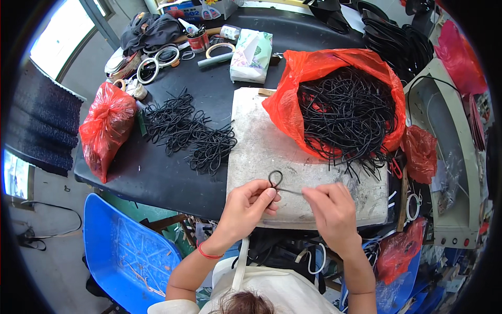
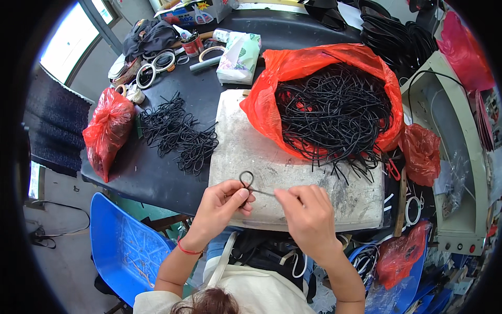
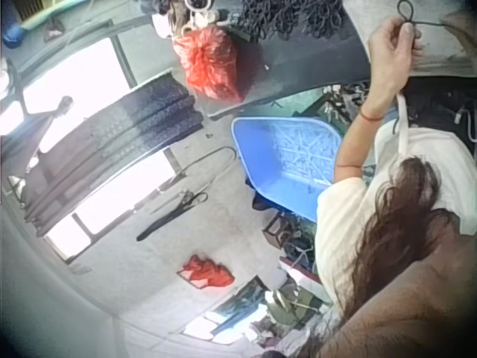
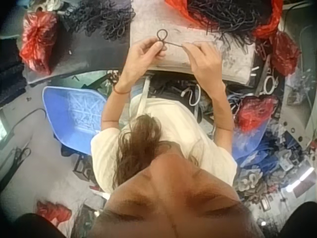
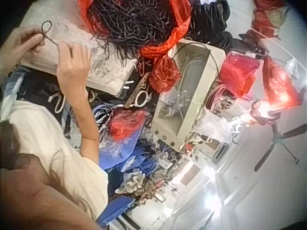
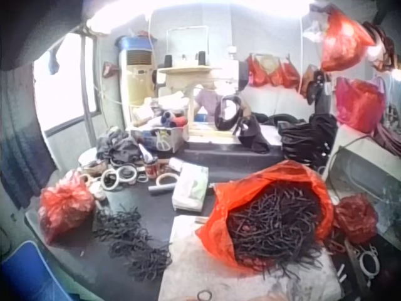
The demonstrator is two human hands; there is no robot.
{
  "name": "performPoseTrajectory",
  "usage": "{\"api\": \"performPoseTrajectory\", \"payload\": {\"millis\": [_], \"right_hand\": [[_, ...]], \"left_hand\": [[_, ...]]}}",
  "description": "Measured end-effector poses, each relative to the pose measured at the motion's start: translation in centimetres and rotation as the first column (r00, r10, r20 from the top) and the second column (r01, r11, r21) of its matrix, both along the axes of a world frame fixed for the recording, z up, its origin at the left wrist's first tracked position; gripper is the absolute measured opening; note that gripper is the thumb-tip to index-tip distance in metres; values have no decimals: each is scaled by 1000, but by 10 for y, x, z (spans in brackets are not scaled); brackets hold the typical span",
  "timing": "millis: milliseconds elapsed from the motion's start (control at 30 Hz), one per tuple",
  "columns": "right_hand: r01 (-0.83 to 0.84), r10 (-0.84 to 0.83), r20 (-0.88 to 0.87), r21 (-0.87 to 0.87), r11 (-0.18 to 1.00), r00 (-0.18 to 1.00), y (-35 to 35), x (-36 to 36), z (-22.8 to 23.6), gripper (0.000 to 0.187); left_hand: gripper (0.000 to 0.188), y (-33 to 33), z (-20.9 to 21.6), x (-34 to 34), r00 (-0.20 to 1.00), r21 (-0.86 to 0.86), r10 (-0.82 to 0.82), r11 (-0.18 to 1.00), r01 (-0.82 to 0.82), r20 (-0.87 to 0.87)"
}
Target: The person repeatedly picks up black cable ties from a red bag and ties them into loops by hand. The tied loops are placed on the table to the left. The workspace includes a blue chair and various tools in the background.
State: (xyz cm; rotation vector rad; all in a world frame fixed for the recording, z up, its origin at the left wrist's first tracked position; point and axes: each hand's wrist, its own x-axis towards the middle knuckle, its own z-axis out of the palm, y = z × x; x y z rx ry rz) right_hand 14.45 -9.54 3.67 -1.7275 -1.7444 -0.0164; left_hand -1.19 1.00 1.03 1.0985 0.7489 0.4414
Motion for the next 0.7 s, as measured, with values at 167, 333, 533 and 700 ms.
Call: {"api": "performPoseTrajectory", "payload": {"millis": [167, 333, 533, 700], "right_hand": [[-134, 133, -36, -5, 991, 990, 14, 10, 17, 19], [10, -66, -463, -122, 992, 884, 0, 4, -7, 10], [3, -37, -401, -86, 996, 915, -4, -17, -9, 18], [-164, -88, -850, -200, 966, 519, -11, -25, -6, 16]], "left_hand": [[18, -8, 12, 0, 904, 613, -349, 666, 425, -247], [28, -7, 18, 1, 969, -104, -172, 976, 193, 177], [28, -6, 0, 0, 987, 5, -94, 996, 95, 126], [24, -15, -5, 5, 997, 130, -8, 992, -3, 83]]}}
